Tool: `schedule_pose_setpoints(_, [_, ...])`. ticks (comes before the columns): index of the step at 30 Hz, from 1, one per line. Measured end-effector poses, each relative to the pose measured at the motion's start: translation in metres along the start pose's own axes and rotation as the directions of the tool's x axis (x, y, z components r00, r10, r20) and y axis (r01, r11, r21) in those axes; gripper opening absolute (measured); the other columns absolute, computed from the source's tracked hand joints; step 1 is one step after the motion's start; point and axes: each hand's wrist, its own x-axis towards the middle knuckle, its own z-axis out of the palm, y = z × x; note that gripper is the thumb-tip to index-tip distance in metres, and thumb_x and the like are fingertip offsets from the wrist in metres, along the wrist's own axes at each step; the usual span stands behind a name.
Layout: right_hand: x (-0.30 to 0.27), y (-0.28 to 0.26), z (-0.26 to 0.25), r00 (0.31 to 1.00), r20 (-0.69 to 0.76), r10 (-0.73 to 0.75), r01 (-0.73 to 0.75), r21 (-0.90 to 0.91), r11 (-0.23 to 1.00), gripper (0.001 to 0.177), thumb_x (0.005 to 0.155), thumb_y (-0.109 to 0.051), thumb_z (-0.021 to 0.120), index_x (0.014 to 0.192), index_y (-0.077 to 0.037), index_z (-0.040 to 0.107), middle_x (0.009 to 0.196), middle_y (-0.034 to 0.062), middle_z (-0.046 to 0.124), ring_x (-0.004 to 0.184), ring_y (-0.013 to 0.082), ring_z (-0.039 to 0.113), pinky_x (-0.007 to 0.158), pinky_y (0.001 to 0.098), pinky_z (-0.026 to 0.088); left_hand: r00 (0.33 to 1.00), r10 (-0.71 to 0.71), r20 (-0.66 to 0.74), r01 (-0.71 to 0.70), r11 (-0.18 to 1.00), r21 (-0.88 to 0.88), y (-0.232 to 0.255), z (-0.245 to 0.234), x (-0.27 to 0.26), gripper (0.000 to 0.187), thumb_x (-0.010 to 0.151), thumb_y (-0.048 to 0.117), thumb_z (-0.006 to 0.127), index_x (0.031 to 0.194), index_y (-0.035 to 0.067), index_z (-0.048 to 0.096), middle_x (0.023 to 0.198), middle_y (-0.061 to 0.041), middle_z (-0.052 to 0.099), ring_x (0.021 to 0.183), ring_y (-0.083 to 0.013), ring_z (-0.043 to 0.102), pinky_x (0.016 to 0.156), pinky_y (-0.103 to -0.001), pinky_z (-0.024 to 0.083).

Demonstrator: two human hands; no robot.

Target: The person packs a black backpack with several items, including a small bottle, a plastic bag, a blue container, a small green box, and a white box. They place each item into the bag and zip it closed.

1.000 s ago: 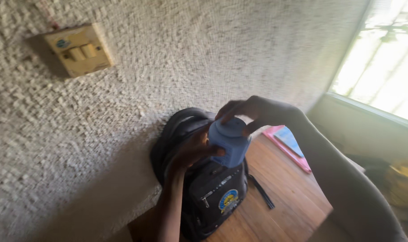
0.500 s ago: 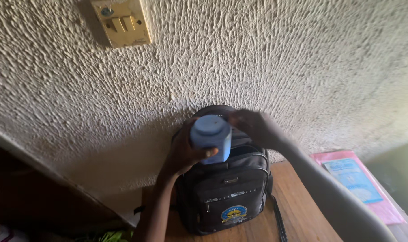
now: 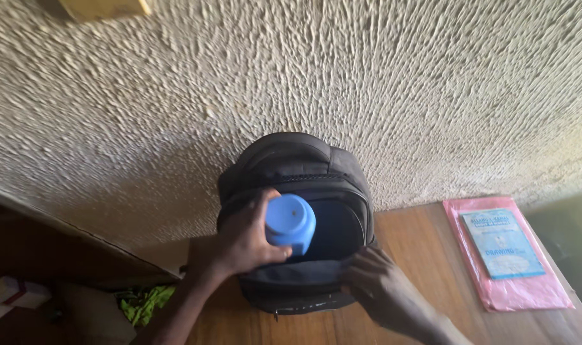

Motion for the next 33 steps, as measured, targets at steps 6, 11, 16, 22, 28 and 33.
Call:
schedule_pose_setpoints(6, [-0.029,-0.004,0.009,0.983,-0.042,-0.176,0.175,-0.031,0.984,0.02,0.08,-0.015,0.078,0.099,-0.011,0.072,0.101,0.0033,0.07,0.106,0.0246,0.067,0.107,0.0532,0.043,0.919,-0.062,0.389,0.042,0.997,0.061,-0.043,0.087,0.011,0.108,0.061,0.028,0.09,0.153,0.011,0.035,0.133,-0.03,0.059,0.12,-0.0428,0.06,0.103,-0.046,0.05])
schedule_pose_setpoints(11, [-0.048,0.003,0.018,0.964,-0.074,-0.255,0.253,-0.034,0.967,0.018,0.081,-0.027,0.073,0.093,-0.013,0.07,0.098,-0.0023,0.071,0.107,0.0176,0.068,0.114,0.0548,0.041,0.929,0.114,0.353,-0.13,0.991,0.022,-0.092,0.158,0.029,0.093,0.059,0.029,0.088,0.142,0.006,0.053,0.13,-0.027,0.063,0.12,-0.0416,0.061,0.102,-0.047,0.049])
schedule_pose_setpoints(16, [-0.066,0.013,0.038,0.981,-0.052,-0.189,0.186,-0.058,0.981,0.016,0.083,-0.03,0.07,0.094,-0.018,0.073,0.096,-0.0064,0.069,0.109,0.0157,0.068,0.115,0.0541,0.04,0.975,0.109,0.195,-0.109,0.994,-0.009,-0.121,0.22,0.035,0.088,0.06,0.031,0.089,0.136,0.001,0.056,0.128,-0.028,0.063,0.12,-0.043,0.061,0.103,-0.046,0.05])
schedule_pose_setpoints(22, [-0.091,0.039,0.065,0.983,-0.06,-0.172,0.169,-0.046,0.984,0.023,0.08,-0.031,0.068,0.098,-0.018,0.075,0.103,-0.0054,0.07,0.114,0.0188,0.067,0.116,0.053,0.04,0.814,-0.03,0.58,0.178,0.964,-0.2,-0.151,0.263,0.034,0.076,0.081,0.05,0.072,0.14,0.004,0.062,0.137,-0.023,0.069,0.129,-0.033,0.066,0.114,-0.038,0.048])
schedule_pose_setpoints(28, [-0.125,0.061,0.091,0.997,0.017,-0.081,0.082,-0.128,0.988,0.016,0.081,-0.031,0.07,0.093,-0.022,0.075,0.112,-0.0011,0.071,0.13,0.0388,0.056,0.112,0.0505,0.039,0.815,-0.06,0.576,0.124,0.99,-0.072,-0.191,0.292,0.026,0.112,0.085,0.066,0.068,0.162,0.002,0.019,0.168,-0.027,0.015,0.158,-0.0373,0.008,0.127,-0.045,0.011])
schedule_pose_setpoints(33, [-0.154,0.076,0.109,0.999,0.037,0.015,-0.016,0.031,0.999,0.016,0.088,-0.031,0.073,0.097,-0.018,0.078,0.113,-0.0013,0.07,0.134,0.0339,0.056,0.116,0.0515,0.04,0.94,0.189,0.284,-0.153,0.978,-0.143,-0.202,0.306,0.028,0.123,0.078,0.062,0.083,0.158,-0.005,0.019,0.162,-0.035,0.022,0.152,-0.0448,0.015,0.122,-0.051,0.016])
